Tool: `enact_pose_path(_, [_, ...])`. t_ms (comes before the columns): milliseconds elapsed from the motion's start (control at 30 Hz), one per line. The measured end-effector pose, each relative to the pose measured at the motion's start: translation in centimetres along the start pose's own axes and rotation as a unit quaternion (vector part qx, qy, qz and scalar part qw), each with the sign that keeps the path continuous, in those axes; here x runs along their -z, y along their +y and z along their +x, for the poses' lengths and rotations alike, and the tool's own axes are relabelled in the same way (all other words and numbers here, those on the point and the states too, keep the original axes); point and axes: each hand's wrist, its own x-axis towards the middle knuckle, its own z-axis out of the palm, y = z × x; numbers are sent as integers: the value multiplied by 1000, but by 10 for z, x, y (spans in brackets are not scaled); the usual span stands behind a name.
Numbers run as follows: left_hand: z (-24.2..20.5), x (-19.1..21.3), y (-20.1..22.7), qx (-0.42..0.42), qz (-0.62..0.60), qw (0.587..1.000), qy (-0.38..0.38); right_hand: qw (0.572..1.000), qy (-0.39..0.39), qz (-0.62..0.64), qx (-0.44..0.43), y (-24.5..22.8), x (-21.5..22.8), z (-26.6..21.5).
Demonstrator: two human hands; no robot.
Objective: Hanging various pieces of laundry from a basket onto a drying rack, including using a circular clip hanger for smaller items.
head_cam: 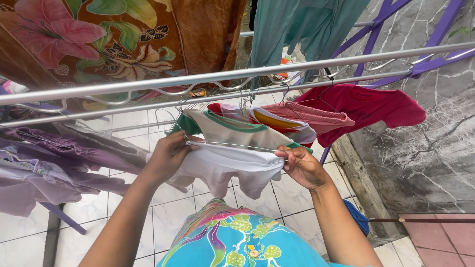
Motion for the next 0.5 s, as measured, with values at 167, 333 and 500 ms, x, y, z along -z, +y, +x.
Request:
enact_pose_path(167, [-2, 0, -6, -3, -21, 1000, 18, 993, 48, -111, 15, -25, -23, 10])
enact_pose_path(333, [-6, -12, -23, -17, 9, 999, 27, 938, 115, -328, 7, -61, -61, 18])
enact_pose_path(500, [5, -11, -19, 3, -15, 997, 77, 903, 18, -428, 27, -67, -61, 20])
